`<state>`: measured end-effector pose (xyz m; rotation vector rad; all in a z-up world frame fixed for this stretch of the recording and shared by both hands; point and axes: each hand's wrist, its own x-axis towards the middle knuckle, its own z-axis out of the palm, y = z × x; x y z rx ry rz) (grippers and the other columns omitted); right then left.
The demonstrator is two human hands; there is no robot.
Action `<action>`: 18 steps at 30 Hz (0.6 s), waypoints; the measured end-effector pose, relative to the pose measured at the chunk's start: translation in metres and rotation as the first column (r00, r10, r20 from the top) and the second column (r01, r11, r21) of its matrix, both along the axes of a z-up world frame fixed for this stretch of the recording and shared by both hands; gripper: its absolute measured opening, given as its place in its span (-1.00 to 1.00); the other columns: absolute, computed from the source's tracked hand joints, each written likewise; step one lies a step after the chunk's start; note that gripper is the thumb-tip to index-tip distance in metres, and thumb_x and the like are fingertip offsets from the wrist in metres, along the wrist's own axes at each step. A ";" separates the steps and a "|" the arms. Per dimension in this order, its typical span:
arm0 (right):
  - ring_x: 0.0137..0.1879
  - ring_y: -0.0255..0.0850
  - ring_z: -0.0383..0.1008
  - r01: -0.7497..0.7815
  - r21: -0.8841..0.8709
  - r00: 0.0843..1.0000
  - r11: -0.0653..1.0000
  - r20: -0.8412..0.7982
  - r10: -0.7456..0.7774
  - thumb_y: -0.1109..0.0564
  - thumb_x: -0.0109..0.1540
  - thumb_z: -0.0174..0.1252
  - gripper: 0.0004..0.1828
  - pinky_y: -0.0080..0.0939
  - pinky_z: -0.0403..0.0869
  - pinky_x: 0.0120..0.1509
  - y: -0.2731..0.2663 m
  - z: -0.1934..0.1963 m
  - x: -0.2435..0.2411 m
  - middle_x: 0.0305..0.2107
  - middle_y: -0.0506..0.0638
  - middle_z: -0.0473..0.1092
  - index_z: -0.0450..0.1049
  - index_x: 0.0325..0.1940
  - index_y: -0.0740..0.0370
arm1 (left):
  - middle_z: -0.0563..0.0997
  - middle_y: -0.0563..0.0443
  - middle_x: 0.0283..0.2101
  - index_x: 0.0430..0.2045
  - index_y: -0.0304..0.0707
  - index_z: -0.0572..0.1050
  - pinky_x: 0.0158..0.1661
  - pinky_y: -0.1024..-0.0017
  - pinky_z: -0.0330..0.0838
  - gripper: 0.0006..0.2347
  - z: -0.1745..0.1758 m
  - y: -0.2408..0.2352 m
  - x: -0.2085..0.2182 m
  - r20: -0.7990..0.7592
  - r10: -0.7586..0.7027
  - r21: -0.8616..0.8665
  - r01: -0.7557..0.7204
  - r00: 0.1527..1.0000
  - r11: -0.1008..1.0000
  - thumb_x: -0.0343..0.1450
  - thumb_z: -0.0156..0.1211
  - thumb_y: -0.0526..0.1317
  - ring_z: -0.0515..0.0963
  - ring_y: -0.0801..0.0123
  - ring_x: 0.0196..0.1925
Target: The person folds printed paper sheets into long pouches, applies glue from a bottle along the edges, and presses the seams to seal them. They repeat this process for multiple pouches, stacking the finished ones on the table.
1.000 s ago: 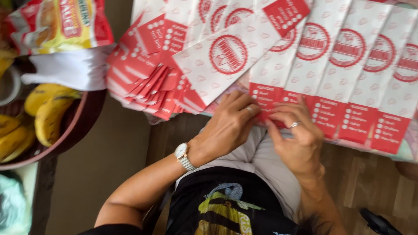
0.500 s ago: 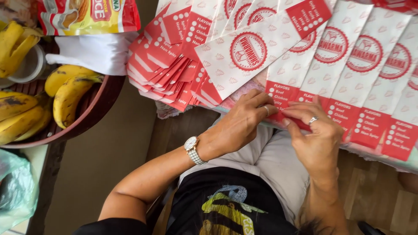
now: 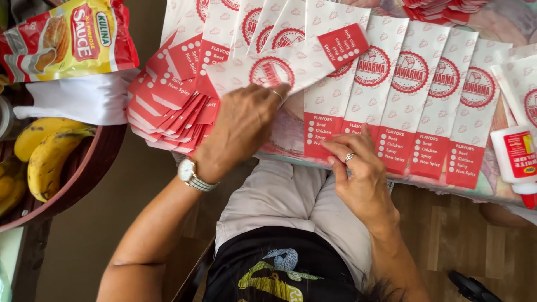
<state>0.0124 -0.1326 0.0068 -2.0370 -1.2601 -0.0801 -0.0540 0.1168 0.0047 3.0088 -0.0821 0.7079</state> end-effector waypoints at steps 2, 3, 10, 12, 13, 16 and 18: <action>0.05 -0.03 0.46 -0.004 -0.009 0.999 1.000 0.033 0.004 0.53 0.21 0.16 -0.68 0.42 0.15 0.62 0.000 -0.001 -0.001 -0.15 0.11 0.42 0.57 0.00 0.38 | 0.40 0.17 -0.62 0.05 -0.29 0.53 -0.61 0.49 0.13 -0.55 0.016 0.012 0.000 0.049 -0.031 -0.053 0.034 0.998 0.998 0.32 0.09 -0.67 0.23 0.48 -0.63; 0.05 -0.03 0.46 -0.003 -0.009 0.999 1.000 0.032 0.004 0.53 0.21 0.16 -0.68 0.42 0.15 0.62 -0.001 -0.002 -0.001 -0.15 0.11 0.42 0.57 0.00 0.38 | 0.40 0.17 -0.62 0.05 -0.29 0.53 -0.61 0.49 0.13 -0.55 0.027 0.018 0.001 0.048 -0.032 -0.053 0.034 0.998 0.998 0.32 0.09 -0.67 0.23 0.48 -0.63; 0.28 0.14 0.40 0.067 -0.182 0.963 0.981 0.270 -0.016 0.19 0.30 0.22 -0.64 0.21 0.17 0.61 -0.007 0.001 -0.005 0.07 0.22 0.37 0.45 0.18 0.24 | 0.54 -0.26 -0.23 -0.42 -0.57 0.55 0.01 0.09 0.38 -0.75 0.057 0.054 0.013 0.410 -0.310 -0.401 0.474 0.858 0.784 0.34 -0.04 -0.78 0.51 -0.08 0.00; 0.14 0.13 0.39 -0.092 -0.063 0.996 0.994 0.010 0.093 0.23 0.19 0.33 -0.67 0.49 0.02 0.62 -0.003 0.003 -0.002 -0.06 0.23 0.32 0.48 -0.04 0.48 | 0.57 -0.30 -0.17 -0.50 -0.56 0.55 0.02 0.12 0.38 -0.73 0.049 0.062 0.032 0.426 -0.311 -0.421 0.490 0.850 0.763 0.27 -0.02 -0.81 0.52 -0.06 -0.03; 0.13 0.08 0.39 -0.062 -0.066 0.997 0.996 0.042 0.065 0.37 0.20 0.22 -0.72 0.48 0.08 0.61 -0.003 0.001 -0.003 -0.08 0.19 0.33 0.50 0.01 0.45 | 0.60 -0.23 -0.17 -0.54 -0.49 0.55 -0.02 0.16 0.45 -0.74 0.044 0.065 0.044 0.405 -0.357 -0.413 0.517 0.842 0.750 0.29 0.08 -0.79 0.58 -0.09 0.05; 0.12 0.02 0.40 -0.025 -0.072 0.997 0.997 0.075 0.030 0.51 0.22 0.10 -0.65 0.46 0.14 0.61 -0.001 0.001 -0.005 -0.09 0.13 0.34 0.51 0.08 0.40 | 0.66 -0.18 -0.16 -0.63 -0.40 0.56 -0.18 0.27 0.49 -0.73 0.020 0.075 0.086 0.320 -0.410 -0.396 0.514 0.854 0.761 0.27 0.15 -0.76 0.65 -0.02 0.00; 0.11 0.01 0.40 -0.018 -0.077 0.997 0.997 0.076 0.023 0.51 0.23 0.09 -0.63 0.45 0.14 0.61 0.000 0.002 -0.006 -0.10 0.12 0.34 0.49 0.10 0.39 | 0.70 -0.20 -0.15 -0.68 -0.37 0.58 -0.29 0.34 0.45 -0.72 0.005 0.079 0.107 0.256 -0.415 -0.384 0.485 0.873 0.786 0.23 0.13 -0.75 0.66 0.09 -0.13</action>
